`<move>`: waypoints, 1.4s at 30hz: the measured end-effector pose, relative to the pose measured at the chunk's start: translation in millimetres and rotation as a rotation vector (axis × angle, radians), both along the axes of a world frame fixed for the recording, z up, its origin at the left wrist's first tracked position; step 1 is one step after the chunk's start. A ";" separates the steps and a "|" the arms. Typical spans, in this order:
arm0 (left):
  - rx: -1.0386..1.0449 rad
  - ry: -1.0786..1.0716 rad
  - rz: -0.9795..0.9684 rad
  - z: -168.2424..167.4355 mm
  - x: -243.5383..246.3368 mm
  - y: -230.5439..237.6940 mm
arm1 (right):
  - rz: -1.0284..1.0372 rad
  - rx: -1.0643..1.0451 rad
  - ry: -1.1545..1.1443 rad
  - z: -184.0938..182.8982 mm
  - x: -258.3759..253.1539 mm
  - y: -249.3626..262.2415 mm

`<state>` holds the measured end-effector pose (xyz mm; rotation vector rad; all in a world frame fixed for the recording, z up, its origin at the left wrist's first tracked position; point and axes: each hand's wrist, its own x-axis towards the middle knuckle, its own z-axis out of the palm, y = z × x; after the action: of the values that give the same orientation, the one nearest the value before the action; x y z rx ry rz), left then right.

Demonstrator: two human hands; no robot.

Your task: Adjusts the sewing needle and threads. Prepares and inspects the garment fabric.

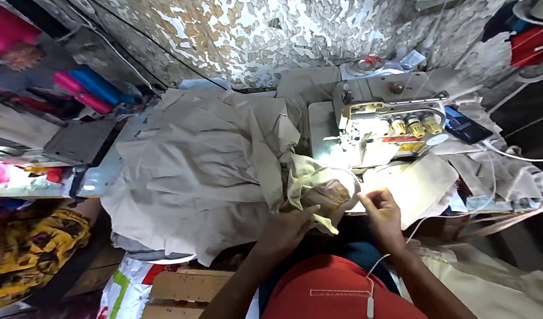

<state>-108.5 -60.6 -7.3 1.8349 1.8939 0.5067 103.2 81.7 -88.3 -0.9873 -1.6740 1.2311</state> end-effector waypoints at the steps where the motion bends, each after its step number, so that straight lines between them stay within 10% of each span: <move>1: 0.000 0.006 -0.011 -4.4 0.2 2.1 | 0.158 -0.013 -0.060 -4.6 9.0 -5.0; 5: 0.165 -0.012 0.028 -21.4 -5.5 -0.4 | 0.612 -0.141 -0.249 -32.7 23.8 -17.4; 11: 0.656 0.079 0.054 -52.4 -20.3 -24.5 | 0.393 0.039 0.056 -67.7 -0.8 -32.2; 21: 0.904 0.197 0.066 -64.2 -27.5 -40.3 | 0.147 0.137 0.261 -52.1 -6.3 -29.7; 31: 0.910 0.260 0.045 -66.2 -25.5 -43.7 | 0.020 -0.193 0.228 -30.6 0.9 -28.7; 36: 0.877 0.252 0.018 -74.5 -23.7 -47.5 | 0.029 -0.745 0.174 -22.6 -4.1 -40.1; 42: 0.846 0.207 -0.008 -81.0 -18.4 -54.3 | 0.523 -1.172 0.119 -8.2 -0.8 -38.4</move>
<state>-126.9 -114.9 -88.3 2.4715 1.9572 1.3107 102.4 43.3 -96.5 -1.0713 -1.0388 2.6963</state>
